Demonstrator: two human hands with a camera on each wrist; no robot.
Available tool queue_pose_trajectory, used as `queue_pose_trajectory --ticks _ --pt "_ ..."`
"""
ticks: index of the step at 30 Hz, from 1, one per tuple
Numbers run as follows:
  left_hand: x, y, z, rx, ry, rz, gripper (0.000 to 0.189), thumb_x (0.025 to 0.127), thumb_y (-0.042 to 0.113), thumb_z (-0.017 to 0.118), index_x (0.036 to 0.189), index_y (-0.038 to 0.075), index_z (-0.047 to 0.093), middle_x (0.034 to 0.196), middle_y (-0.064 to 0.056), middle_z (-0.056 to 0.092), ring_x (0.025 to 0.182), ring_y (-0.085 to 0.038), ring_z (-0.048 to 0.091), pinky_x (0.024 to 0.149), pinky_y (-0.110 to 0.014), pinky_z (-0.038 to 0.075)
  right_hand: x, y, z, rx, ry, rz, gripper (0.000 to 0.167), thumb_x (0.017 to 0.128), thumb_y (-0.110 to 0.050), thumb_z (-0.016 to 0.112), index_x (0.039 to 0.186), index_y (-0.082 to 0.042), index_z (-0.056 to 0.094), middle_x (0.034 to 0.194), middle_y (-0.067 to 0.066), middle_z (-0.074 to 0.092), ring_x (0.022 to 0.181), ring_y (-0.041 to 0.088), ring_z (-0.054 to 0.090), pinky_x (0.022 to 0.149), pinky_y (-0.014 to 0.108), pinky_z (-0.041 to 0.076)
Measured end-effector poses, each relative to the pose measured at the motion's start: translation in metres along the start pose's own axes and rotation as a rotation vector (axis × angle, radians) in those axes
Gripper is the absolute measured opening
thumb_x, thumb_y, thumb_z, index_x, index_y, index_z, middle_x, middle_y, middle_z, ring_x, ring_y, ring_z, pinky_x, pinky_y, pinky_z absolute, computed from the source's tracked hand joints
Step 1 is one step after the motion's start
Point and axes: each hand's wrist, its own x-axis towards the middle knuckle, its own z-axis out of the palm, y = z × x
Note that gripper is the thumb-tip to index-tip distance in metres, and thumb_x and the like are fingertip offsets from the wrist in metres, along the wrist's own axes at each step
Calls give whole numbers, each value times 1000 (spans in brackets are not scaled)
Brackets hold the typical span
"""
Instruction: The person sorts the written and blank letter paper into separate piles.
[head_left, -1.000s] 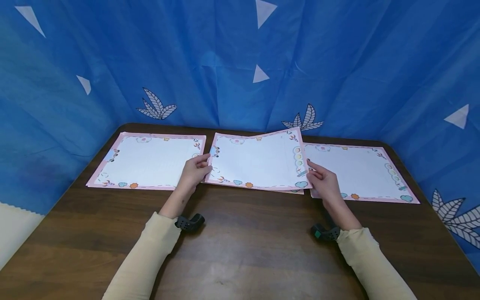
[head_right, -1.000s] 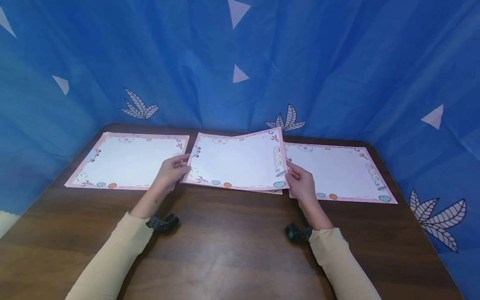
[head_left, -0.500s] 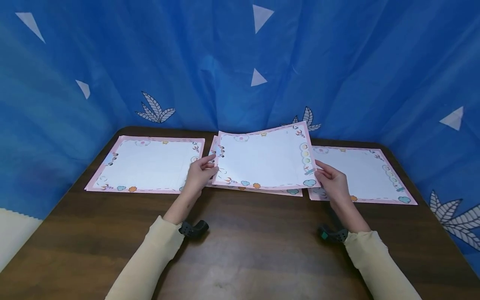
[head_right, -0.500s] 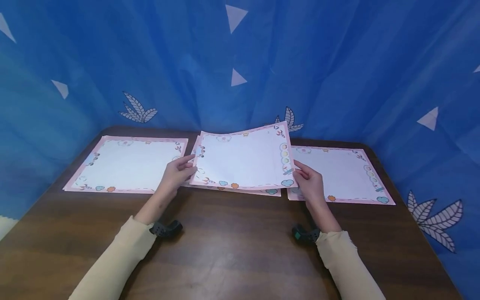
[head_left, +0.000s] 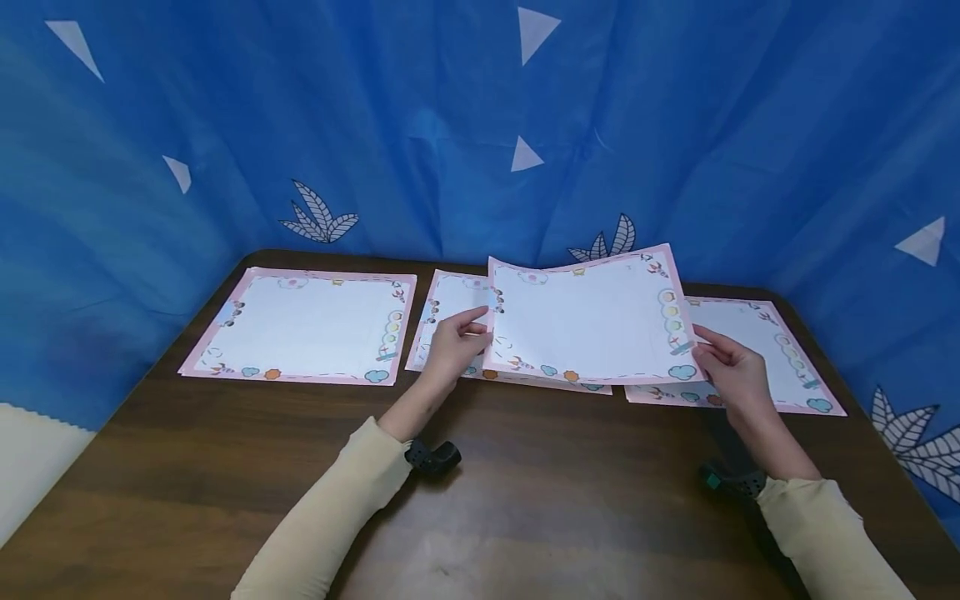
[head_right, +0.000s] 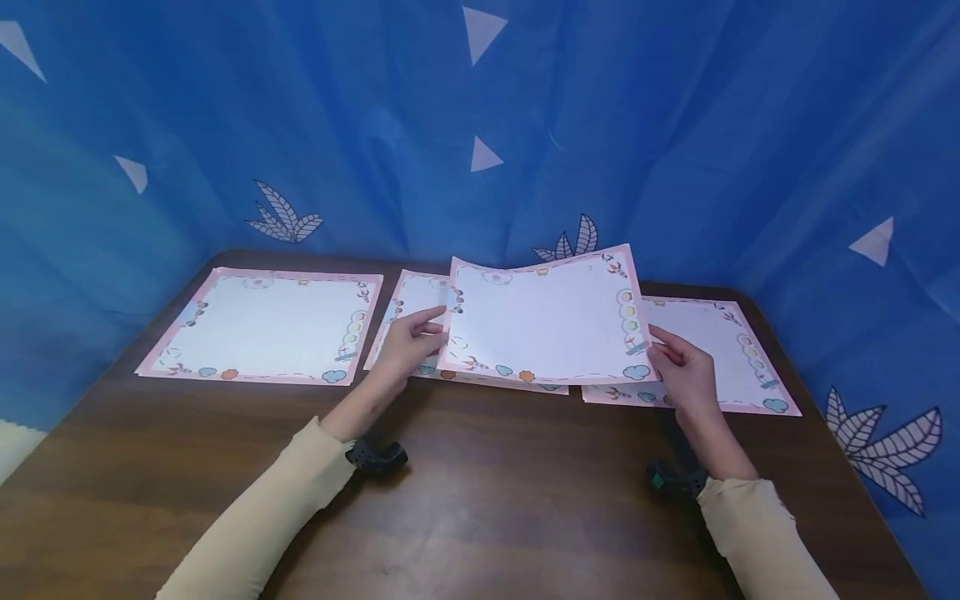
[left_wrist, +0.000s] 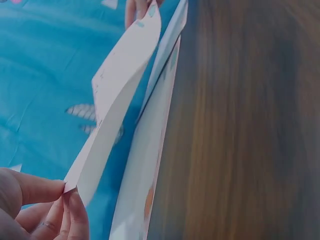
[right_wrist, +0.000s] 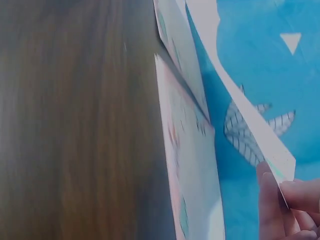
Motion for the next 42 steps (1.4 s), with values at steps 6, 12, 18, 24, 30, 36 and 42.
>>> queue_pose_trajectory --ticks 6,12,18,24,30,36,42 --pt "1 7 34 15 -38 19 41 84 -1 65 125 1 59 83 -9 63 67 -15 57 62 -21 49 25 39 -39 5 36 27 47 90 -36 60 135 -24 53 102 -4 60 78 5 60 64 14 49" --pt "-1 13 65 51 -65 25 40 84 0 66 124 0 59 80 -5 62 69 -14 57 61 -20 48 19 29 -72 19 63 80 48 90 -34 59 136 -24 51 100 -11 53 78 1 56 60 11 48" --pt "-3 16 93 65 -112 49 40 84 0 65 124 -2 58 78 -4 62 68 -12 59 62 -19 49 -1 4 -88 62 100 149 45 93 -20 57 137 -18 49 94 -15 50 77 2 51 60 11 47" --pt "-6 16 119 60 -123 59 40 85 1 65 125 0 58 76 -1 60 65 -9 58 59 -18 49 -8 10 -105 225 100 195 50 91 -21 60 139 -15 47 93 -15 52 74 -1 53 59 11 47" --pt "-9 13 143 47 -118 74 39 85 1 65 124 1 60 73 2 59 62 -6 57 57 -17 48 2 40 -125 314 128 245 62 83 -33 64 141 -19 44 118 -6 50 82 -2 52 58 8 46" --pt "-9 15 160 99 -121 96 36 86 3 65 122 1 62 67 4 56 56 -6 53 51 -16 45 20 70 -138 301 189 273 66 80 -37 63 141 -20 44 129 -5 45 84 -1 51 52 8 45" --pt "-8 14 172 170 -134 97 34 87 4 64 120 -1 62 63 4 53 55 -6 48 48 -16 40 21 69 -141 253 208 337 60 88 -34 57 143 -18 39 131 -5 43 85 1 47 48 7 43"
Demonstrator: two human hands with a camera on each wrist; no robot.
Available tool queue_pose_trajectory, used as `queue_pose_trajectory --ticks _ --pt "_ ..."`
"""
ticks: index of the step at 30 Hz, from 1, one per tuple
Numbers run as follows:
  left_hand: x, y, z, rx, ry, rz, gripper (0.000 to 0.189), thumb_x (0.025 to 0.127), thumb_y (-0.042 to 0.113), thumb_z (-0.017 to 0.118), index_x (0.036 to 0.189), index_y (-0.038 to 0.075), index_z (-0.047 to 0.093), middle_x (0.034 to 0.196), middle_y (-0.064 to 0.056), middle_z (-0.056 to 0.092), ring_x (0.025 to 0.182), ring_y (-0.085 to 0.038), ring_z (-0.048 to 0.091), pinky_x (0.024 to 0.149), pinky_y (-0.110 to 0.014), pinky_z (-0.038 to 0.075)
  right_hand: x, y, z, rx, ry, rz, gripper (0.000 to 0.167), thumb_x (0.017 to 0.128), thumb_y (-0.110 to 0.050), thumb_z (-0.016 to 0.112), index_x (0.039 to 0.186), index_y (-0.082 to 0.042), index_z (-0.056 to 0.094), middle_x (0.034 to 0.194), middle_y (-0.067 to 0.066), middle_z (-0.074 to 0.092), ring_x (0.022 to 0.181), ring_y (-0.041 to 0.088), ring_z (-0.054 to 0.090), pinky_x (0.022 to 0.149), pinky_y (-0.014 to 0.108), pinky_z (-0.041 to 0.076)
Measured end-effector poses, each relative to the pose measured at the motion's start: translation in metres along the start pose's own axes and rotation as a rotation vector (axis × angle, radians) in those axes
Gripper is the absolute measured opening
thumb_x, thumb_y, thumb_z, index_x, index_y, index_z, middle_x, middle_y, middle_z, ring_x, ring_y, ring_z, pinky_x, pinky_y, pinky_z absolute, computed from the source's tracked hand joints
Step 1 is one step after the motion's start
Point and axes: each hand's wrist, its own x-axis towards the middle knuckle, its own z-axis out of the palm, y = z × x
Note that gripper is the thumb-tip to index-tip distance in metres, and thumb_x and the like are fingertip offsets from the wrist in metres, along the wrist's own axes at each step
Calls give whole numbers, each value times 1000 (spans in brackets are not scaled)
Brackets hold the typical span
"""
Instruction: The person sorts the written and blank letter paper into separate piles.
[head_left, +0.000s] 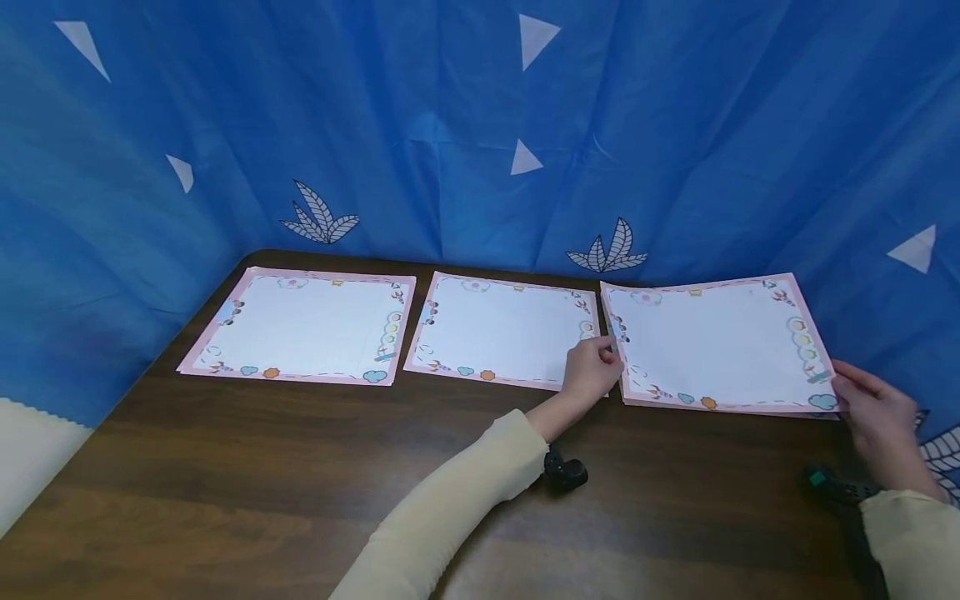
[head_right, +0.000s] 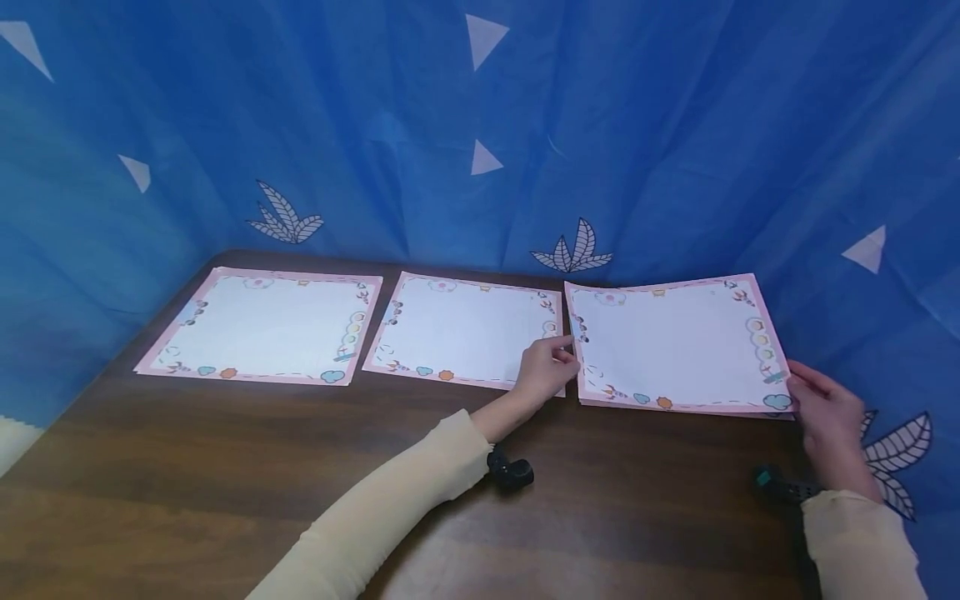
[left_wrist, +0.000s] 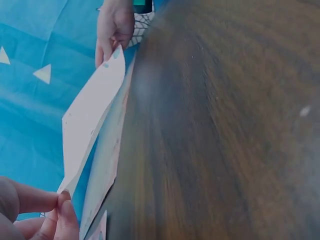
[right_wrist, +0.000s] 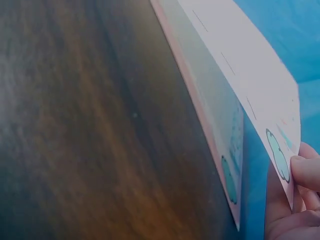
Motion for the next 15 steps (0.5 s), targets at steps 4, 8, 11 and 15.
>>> queue_pose_trajectory --ticks 4,8,11,15 --pt "3 -2 3 30 -17 -36 33 86 4 64 119 0 63 63 3 51 54 -8 48 46 -17 39 -8 -6 2 11 -3 43 59 89 -31 59 143 -17 38 128 -5 43 82 1 46 48 8 43" --pt "6 -1 4 70 -34 -51 30 85 3 65 115 0 65 62 3 51 52 -8 48 45 -17 37 -13 -10 1 51 -26 75 59 88 -30 62 142 -19 41 113 -8 47 79 1 47 49 11 45" --pt "8 0 4 96 -39 -62 30 85 3 65 114 0 66 59 3 51 51 -9 47 44 -17 36 -10 -10 0 40 -37 92 61 86 -33 63 141 -21 42 102 -10 46 79 3 48 50 13 46" --pt "12 1 8 126 -42 -91 33 85 5 67 117 1 65 61 3 51 52 -9 47 45 -18 37 -7 -9 1 2 -4 103 59 87 -33 61 142 -20 41 115 -7 47 79 3 46 46 12 44"
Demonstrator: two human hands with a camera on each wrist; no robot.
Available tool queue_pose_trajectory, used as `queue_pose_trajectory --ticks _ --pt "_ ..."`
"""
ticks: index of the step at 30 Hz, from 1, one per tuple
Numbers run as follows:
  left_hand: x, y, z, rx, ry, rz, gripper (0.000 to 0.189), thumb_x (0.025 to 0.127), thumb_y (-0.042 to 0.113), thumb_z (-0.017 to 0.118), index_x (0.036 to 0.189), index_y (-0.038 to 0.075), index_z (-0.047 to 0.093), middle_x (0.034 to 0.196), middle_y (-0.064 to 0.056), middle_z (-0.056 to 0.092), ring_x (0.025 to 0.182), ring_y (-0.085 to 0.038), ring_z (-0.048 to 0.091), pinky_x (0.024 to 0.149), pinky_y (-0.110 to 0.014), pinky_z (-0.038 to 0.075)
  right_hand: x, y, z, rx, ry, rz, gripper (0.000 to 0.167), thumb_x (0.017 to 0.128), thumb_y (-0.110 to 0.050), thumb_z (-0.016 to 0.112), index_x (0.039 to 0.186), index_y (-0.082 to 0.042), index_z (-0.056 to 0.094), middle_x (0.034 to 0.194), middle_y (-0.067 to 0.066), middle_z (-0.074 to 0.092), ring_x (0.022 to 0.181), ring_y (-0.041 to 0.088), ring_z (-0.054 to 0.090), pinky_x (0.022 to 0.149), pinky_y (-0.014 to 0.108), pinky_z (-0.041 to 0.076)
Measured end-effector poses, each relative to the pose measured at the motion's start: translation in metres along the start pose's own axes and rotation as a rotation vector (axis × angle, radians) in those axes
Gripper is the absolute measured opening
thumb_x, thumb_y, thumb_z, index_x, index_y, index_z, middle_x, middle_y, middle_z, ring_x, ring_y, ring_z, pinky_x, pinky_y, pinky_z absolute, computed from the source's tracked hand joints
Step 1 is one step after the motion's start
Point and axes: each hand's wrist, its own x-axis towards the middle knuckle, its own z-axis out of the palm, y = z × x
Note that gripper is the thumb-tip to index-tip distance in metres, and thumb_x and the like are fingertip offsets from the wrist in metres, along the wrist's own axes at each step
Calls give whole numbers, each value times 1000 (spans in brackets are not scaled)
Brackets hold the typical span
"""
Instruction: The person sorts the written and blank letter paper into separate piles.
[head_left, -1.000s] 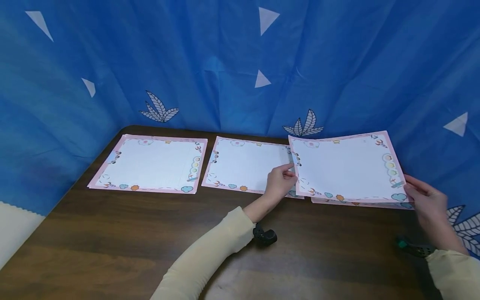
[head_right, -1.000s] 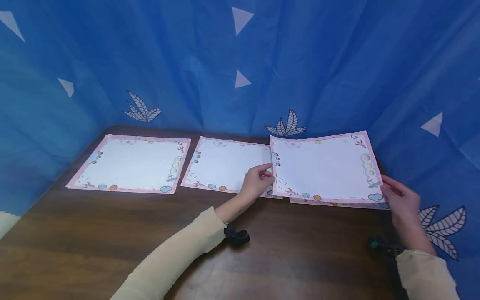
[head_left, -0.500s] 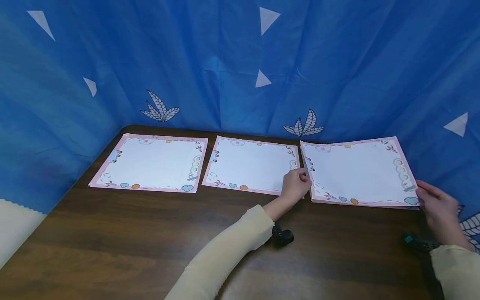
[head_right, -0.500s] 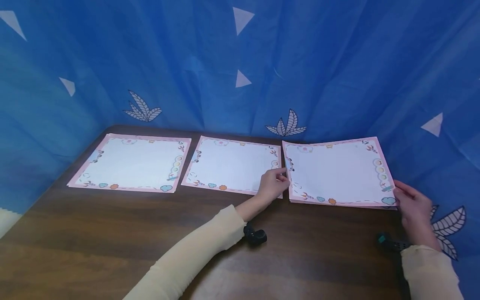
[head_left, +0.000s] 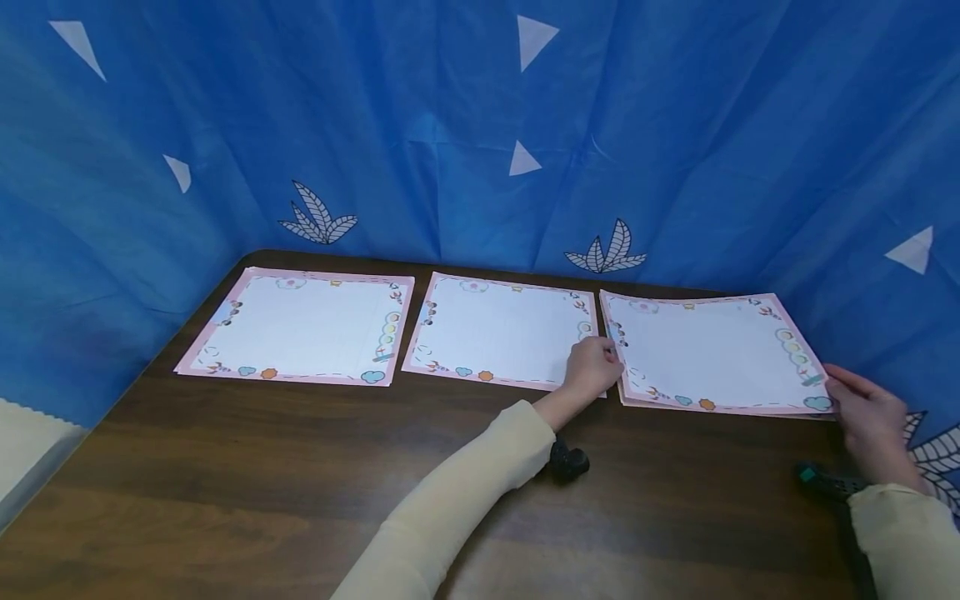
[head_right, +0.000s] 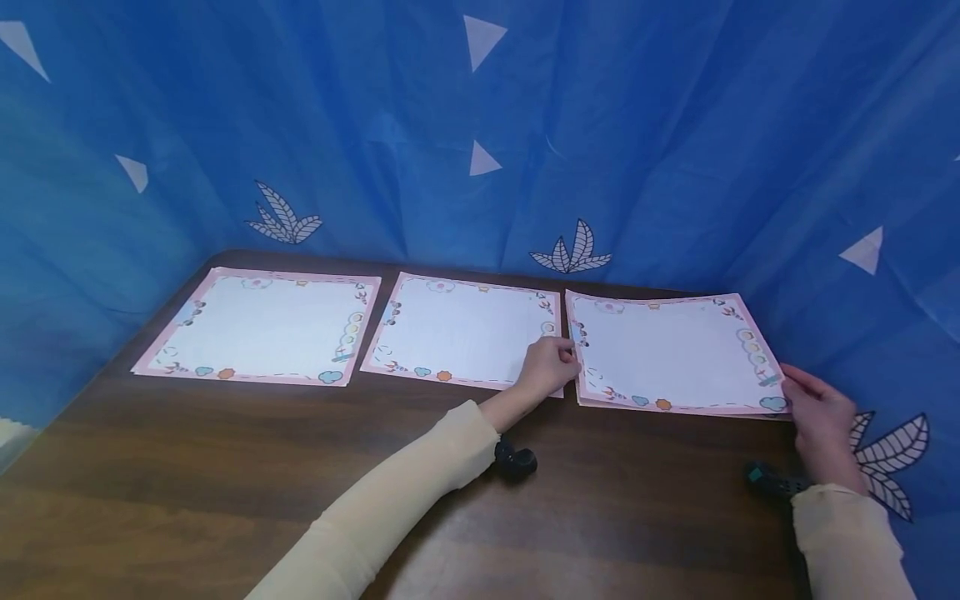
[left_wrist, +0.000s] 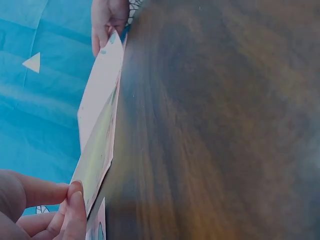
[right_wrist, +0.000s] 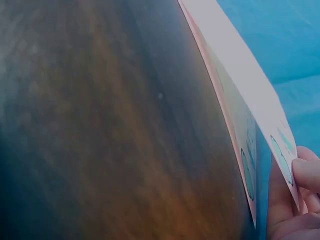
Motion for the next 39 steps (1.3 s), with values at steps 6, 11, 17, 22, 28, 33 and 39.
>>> queue_pose_trajectory --ticks 6,11,17,22,28,33,39 --pt "2 1 2 17 -6 -33 30 85 6 67 115 2 66 63 2 51 51 -10 48 44 -19 36 -8 -4 5 -22 26 2 58 90 -31 59 143 -16 39 128 -5 44 78 1 45 44 10 42" --pt "1 2 3 39 -32 -59 21 85 6 66 106 2 67 63 0 51 51 -11 48 43 -20 36 -6 -4 3 -34 31 3 54 91 -29 58 141 -19 42 119 -8 47 77 1 45 46 11 43" --pt "0 3 2 58 -54 -54 9 85 5 65 76 4 63 59 -3 49 47 -13 46 40 -20 34 -4 -5 4 -139 59 -25 54 92 -28 57 141 -13 41 123 -7 46 78 0 44 48 9 41" --pt "-1 3 0 67 -70 -46 16 85 5 64 69 6 60 56 -4 48 44 -14 45 39 -20 33 -3 -5 7 -255 85 -66 52 94 -28 53 141 -10 40 126 -6 47 81 2 44 53 9 41" --pt "-2 2 -1 55 -86 -51 13 86 5 63 73 3 64 55 -6 47 43 -14 44 38 -20 34 -2 -3 12 -332 142 -72 47 97 -24 49 140 -10 41 141 2 41 101 14 45 62 11 43" --pt "-3 4 -4 70 -92 -41 13 85 4 62 73 3 66 54 -5 47 42 -15 43 38 -20 33 0 -3 16 -399 190 -53 46 99 -23 41 142 -10 36 148 8 31 126 24 34 98 34 37" --pt "-3 5 -5 93 -107 -49 14 87 6 60 74 3 66 56 -5 50 45 -16 46 40 -22 35 0 -2 13 -499 129 -57 47 101 -27 33 144 -8 32 148 17 27 121 35 34 91 41 42"
